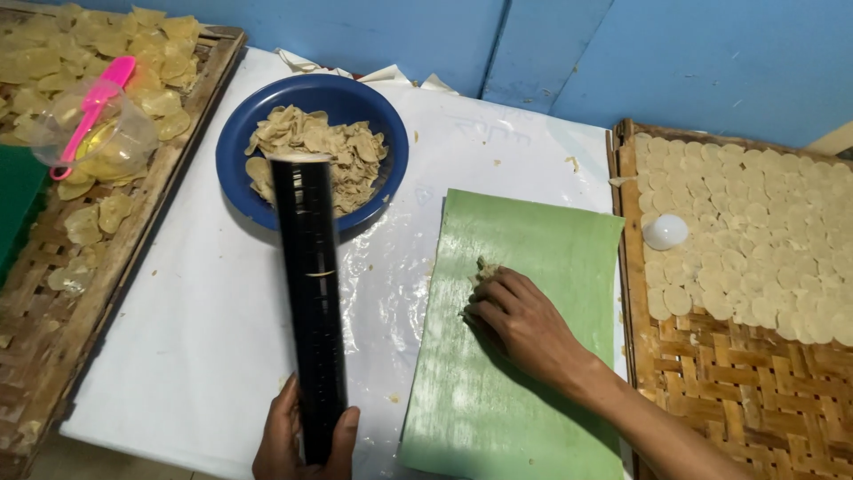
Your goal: Flattening pieces of dough using a rolling pin on a surface to prepare crackers.
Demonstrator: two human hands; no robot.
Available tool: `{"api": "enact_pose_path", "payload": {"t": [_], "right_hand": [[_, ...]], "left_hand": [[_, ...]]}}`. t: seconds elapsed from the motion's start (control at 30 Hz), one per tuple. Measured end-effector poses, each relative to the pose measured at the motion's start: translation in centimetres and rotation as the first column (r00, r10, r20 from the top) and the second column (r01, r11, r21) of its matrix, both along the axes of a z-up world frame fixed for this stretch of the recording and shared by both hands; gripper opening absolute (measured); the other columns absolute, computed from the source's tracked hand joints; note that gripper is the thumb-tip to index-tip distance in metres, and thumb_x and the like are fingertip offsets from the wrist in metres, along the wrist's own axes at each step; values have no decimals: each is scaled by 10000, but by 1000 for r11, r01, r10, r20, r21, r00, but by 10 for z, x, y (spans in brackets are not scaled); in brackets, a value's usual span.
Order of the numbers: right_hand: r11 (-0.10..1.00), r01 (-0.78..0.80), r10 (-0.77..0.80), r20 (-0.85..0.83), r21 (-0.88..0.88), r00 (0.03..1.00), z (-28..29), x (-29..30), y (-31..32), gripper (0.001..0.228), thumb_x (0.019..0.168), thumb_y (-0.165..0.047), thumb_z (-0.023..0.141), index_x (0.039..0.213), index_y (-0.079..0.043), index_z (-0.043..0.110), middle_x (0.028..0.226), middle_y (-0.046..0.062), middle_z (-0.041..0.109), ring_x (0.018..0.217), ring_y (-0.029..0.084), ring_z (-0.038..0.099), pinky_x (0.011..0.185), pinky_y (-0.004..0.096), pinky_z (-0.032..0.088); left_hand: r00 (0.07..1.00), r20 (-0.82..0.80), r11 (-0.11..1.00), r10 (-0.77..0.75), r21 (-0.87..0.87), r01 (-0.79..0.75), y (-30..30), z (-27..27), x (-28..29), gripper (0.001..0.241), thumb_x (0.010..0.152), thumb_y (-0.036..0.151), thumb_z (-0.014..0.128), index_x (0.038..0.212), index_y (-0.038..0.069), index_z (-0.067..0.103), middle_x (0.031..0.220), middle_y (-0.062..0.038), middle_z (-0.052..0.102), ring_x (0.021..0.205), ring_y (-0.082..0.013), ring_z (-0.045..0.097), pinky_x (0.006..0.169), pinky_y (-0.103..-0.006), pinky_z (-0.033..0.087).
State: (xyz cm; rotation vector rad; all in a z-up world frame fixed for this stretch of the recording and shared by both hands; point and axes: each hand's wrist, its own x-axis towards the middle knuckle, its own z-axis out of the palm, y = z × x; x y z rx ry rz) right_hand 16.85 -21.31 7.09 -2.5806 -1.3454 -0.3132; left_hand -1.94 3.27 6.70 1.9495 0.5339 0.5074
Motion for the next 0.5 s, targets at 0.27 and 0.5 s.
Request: {"api": "enact_pose_path", "payload": {"t": [0.27,0.5], "right_hand": [[894,444,-421,-217,68,881,21,-5,1,773,919,-538,606,1444,0,422,1435,296,434,1144,428,576,873,526,583],[931,363,-358,-237,-23,903,21,-16,15,514,1018,-234,522,1449,43,468,1239,247,584,928,321,630,695,408,654]], "left_hand": [[957,39,933,-286,240,269,-6,30,50,539,770,49,760,1270,-38,580,1104,-183,722,930,-283,771,820,-413,639],[961,21,945,-275,191,266,-8,20,56,556,762,46,758,1278,-51,574,1127,-187,718,955,-290,770,841,-431,636]]}}
